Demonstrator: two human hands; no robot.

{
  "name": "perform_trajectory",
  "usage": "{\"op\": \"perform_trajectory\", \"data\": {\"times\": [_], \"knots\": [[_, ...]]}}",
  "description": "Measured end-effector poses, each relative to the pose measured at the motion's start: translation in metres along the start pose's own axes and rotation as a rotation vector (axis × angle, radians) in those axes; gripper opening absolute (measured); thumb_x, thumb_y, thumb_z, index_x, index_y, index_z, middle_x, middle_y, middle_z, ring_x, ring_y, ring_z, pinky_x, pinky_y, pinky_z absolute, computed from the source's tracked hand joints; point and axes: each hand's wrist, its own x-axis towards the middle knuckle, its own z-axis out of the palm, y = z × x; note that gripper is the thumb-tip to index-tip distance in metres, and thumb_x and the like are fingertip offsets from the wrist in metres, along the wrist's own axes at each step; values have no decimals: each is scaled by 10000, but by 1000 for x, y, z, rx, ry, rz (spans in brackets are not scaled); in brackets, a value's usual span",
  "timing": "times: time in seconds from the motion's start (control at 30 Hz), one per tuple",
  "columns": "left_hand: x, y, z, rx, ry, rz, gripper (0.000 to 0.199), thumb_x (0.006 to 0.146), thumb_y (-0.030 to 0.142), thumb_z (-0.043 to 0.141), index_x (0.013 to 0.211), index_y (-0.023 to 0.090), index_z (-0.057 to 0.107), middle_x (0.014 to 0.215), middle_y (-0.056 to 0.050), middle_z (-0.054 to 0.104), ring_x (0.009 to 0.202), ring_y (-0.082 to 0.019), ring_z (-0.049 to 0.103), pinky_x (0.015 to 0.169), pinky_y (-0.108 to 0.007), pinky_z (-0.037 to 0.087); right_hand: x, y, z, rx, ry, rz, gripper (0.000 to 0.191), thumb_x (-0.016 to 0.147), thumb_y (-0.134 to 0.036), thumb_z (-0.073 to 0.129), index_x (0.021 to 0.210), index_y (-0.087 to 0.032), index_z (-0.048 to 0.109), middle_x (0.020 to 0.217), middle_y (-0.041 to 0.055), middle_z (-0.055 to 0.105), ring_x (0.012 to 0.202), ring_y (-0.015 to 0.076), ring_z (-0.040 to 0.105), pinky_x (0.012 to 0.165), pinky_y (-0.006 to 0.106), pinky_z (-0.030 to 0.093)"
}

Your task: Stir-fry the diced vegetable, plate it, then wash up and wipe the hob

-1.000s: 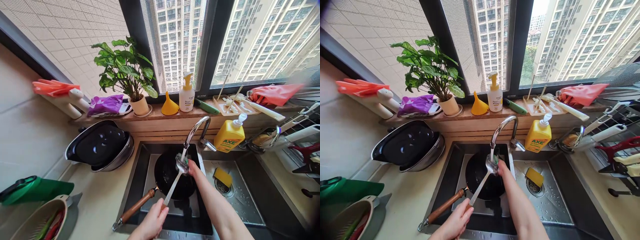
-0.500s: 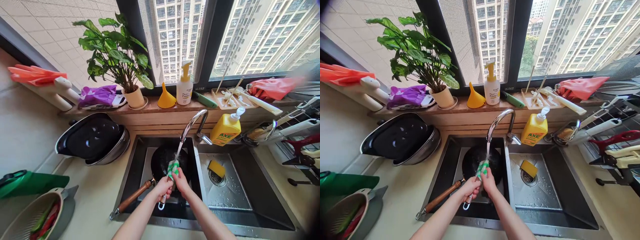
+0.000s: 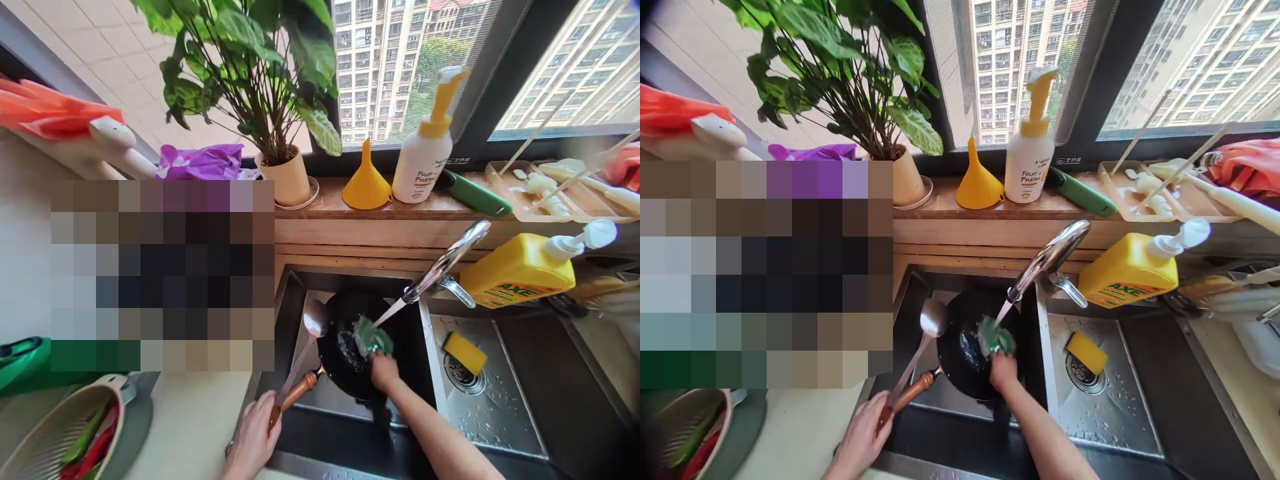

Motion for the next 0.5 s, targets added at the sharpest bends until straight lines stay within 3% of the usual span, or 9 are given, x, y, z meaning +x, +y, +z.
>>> {"op": "perform_trajectory", "data": {"times": [0.07,0.13,0.2,0.3,0.4,0.5], "knots": [[-8,-10,16,32,60,-16,255,814,252,487,1021,187,620,1024,-116,725,877,-263,699,767,-377,570,-14,-18,20,25,-117,-60,283,716,-103,572,954,-201,689,900,119,702,838,259,650,739,349,461],[-12,-13,24,44,64,-26,250,819,259,490,1019,187,623,1010,-115,731,864,-262,706,748,-365,583,-13,-46,34,81,-174,-161,357,782,-144,525,1109,-234,638,987,65,706,898,203,647,778,283,459],[-13,-12,24,34,29,-11,251,829,242,477,1032,190,616,1017,-108,731,871,-243,710,741,-332,588,8,-75,37,82,-154,-266,470,833,-157,458,1291,-239,525,1186,58,649,1068,184,592,893,268,424],[-11,-8,18,4,-14,-9,248,849,219,448,1047,190,595,1041,-101,722,829,-207,719,684,-280,589,60,-94,22,6,-84,-361,619,832,-121,427,1441,-201,354,1403,106,483,1278,226,427,1080,370,257],[-8,-3,14,-20,-34,-50,225,865,225,431,1028,199,583,1033,-89,719,770,-190,722,646,-266,583,107,-69,-8,-69,-61,-351,696,806,-50,419,1440,-328,344,1451,30,433,1353,235,309,1130,487,17],[-5,2,14,-15,-45,-89,224,874,240,409,1010,210,585,1029,-76,718,739,-196,720,637,-281,577,112,-23,-30,-138,-29,-199,634,828,-48,403,1394,-333,427,1445,48,437,1373,290,254,1099,576,-27]]}}
